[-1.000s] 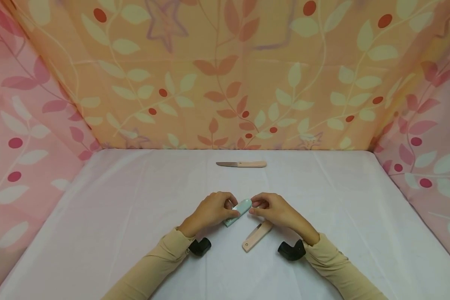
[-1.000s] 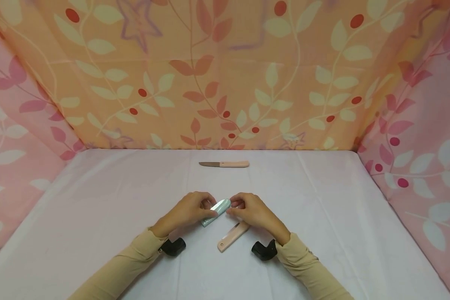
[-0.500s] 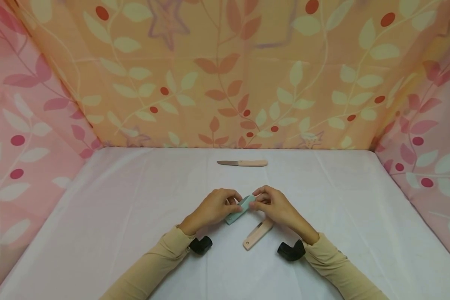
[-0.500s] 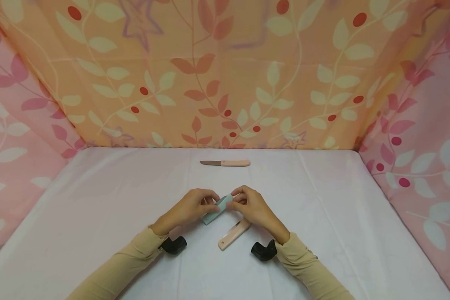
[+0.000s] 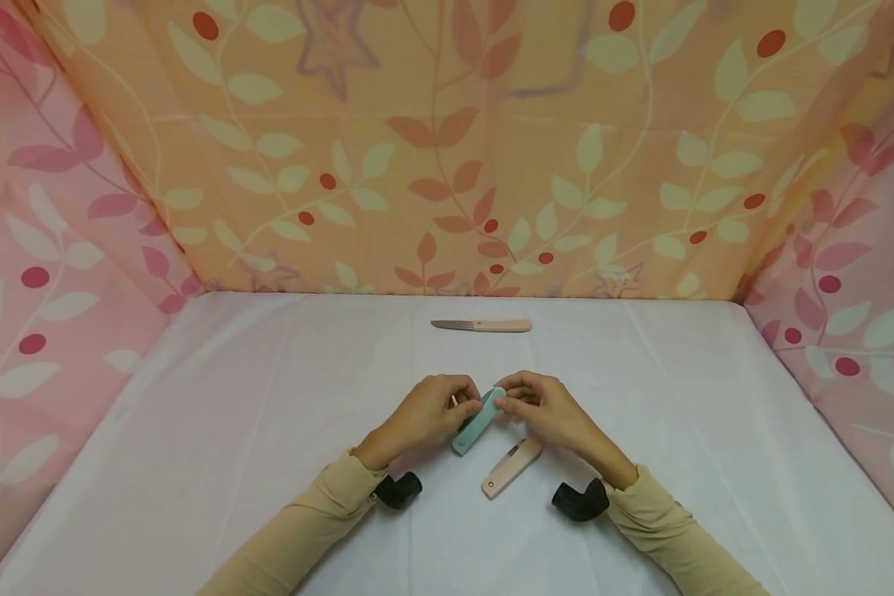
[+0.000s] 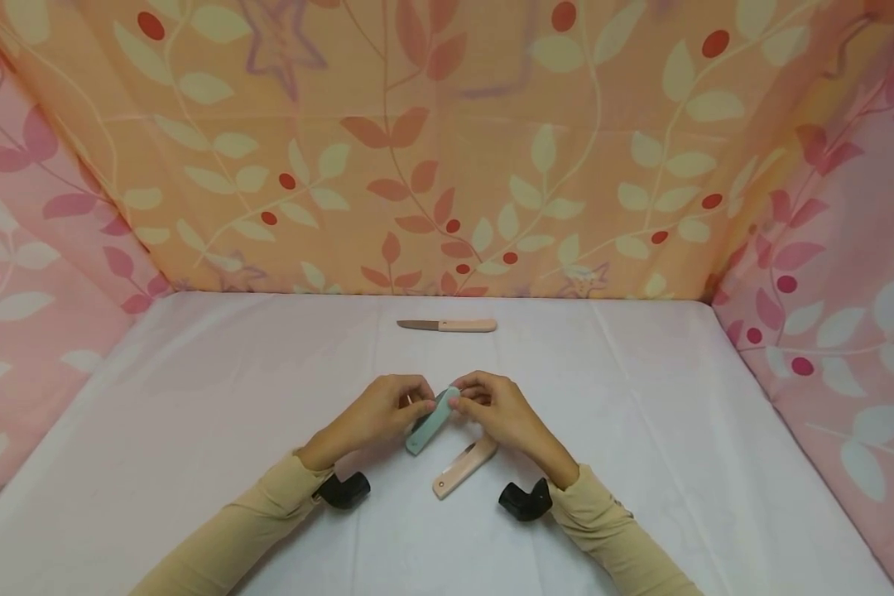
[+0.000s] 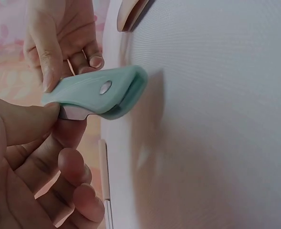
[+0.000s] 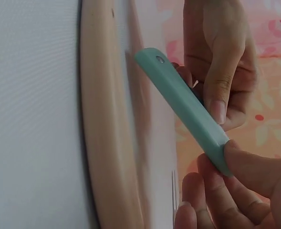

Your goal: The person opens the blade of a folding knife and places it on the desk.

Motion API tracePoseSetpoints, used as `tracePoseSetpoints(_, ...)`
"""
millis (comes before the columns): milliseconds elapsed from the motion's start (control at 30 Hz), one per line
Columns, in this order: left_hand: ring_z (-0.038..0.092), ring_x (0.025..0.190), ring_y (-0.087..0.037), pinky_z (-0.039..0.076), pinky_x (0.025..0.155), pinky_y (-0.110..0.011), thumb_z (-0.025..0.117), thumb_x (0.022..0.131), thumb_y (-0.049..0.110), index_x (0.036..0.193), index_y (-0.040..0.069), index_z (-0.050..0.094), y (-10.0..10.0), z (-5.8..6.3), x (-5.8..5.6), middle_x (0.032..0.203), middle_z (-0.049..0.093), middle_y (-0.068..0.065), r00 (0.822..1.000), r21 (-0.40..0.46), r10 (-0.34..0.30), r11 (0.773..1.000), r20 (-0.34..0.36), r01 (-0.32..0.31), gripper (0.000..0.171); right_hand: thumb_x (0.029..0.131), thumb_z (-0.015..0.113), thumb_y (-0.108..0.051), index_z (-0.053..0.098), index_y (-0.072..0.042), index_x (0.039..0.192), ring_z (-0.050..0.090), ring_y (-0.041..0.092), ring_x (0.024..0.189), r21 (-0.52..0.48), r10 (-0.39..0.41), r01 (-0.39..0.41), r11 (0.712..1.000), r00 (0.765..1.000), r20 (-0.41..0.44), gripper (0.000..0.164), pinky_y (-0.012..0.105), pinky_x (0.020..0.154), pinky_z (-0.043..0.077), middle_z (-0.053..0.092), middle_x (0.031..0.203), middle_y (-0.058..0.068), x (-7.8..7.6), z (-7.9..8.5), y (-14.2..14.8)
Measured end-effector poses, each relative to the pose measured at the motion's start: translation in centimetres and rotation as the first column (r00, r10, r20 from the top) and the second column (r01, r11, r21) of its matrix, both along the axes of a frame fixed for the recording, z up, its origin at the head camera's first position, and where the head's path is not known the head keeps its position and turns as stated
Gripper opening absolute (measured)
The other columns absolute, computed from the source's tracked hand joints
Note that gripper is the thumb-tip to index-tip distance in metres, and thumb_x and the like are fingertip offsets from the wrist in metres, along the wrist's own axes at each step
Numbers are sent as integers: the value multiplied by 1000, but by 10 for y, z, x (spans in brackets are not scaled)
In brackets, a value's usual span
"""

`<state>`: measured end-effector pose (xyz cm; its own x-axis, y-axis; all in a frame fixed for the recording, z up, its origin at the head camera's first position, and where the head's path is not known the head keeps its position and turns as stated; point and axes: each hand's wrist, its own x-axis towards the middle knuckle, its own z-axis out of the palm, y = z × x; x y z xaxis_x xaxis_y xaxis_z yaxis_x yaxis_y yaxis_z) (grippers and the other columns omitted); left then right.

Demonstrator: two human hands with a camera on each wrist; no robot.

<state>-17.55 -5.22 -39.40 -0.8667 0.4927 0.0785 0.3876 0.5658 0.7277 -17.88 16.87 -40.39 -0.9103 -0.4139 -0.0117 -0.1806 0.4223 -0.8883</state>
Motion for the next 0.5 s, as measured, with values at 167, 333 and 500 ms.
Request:
tracePoseSetpoints(167, 54, 64, -8, 44, 60, -21, 64, 97, 16, 94, 9, 69, 0, 2, 1, 78, 67, 2, 1000, -15, 12, 1000, 10, -12, 9, 97, 65, -19, 63, 5, 117, 69, 22, 90, 9, 0, 0, 1000, 1000, -5, 31, 23, 72, 52, 72, 101, 16, 0, 3, 0)
tracePoseSetpoints(333, 54, 63, -9, 44, 59, -22, 64, 96, 15, 94, 9, 68, -1, 4, -1, 78, 67, 1, 1000, 0, 30, 1000, -2, -30, 8, 97, 65, -18, 63, 5, 116, 69, 24, 90, 14, -14, 14, 1000, 1000, -3, 31, 24, 73, 52, 73, 100, 16, 0, 7, 3)
tracePoseSetpoints(500, 53, 62, -8, 43, 59, -22, 64, 96, 14, 94, 8, 68, -2, 4, -3, 79, 69, 0, 999, 9, 37, 999, -19, -37, 7, 97, 64, -17, 62, 7, 117, 69, 27, 91, -8, -13, 13, 1000, 1000, 11, 31, 28, 77, 55, 71, 100, 18, -1, 9, 6)
